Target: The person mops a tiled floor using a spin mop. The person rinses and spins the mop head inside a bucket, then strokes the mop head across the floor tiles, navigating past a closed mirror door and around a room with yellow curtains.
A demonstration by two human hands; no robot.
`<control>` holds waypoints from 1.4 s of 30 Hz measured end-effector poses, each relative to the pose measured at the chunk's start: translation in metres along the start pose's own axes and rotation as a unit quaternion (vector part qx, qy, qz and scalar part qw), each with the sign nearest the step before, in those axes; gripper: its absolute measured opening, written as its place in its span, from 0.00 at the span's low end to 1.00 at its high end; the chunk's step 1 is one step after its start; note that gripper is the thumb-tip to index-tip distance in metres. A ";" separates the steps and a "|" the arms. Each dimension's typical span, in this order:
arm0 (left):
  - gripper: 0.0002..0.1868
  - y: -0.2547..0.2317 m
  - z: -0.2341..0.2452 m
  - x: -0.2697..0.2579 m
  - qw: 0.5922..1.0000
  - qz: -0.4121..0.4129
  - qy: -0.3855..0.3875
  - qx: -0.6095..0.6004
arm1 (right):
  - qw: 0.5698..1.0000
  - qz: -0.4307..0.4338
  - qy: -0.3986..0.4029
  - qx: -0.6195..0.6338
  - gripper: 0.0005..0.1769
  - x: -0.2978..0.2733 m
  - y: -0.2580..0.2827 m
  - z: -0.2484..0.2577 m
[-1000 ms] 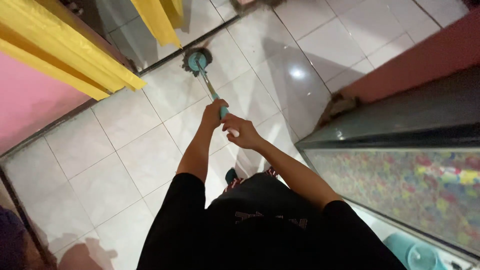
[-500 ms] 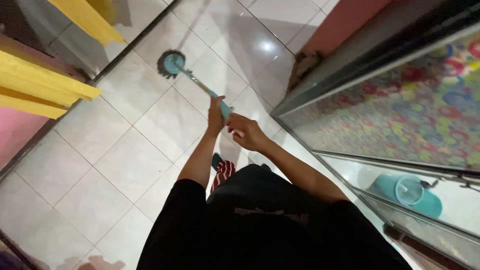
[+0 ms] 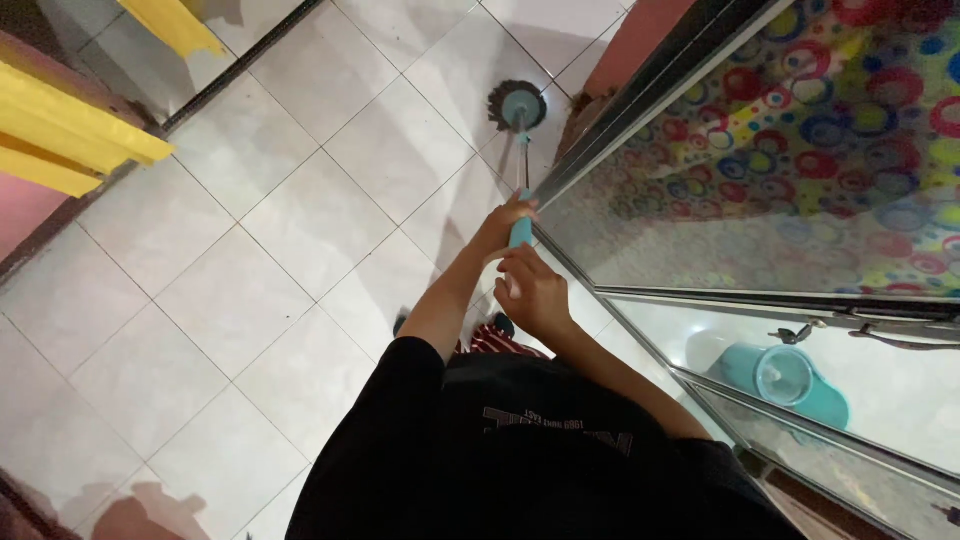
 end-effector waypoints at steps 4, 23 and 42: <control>0.11 -0.015 0.014 -0.008 0.995 0.073 0.065 -0.018 | 0.999 0.019 0.010 0.034 0.10 -0.017 0.006 -0.008; 0.19 -0.220 0.242 -0.210 0.920 0.228 -0.047 0.315 | 0.945 0.140 0.249 0.161 0.12 -0.134 0.135 -0.167; 0.25 -0.267 0.052 -0.197 0.942 0.178 -0.149 0.242 | 0.961 0.155 0.212 0.093 0.10 -0.216 0.084 -0.008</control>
Point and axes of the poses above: each hand's wrist, its own x-axis towards the middle knuckle, its own z-axis out of the back of the hand, y = z × x, the point moved 9 cm from there along x, towards the middle knuckle, and after that the axes turned 15 degrees about -z, right-handed, at the moved point
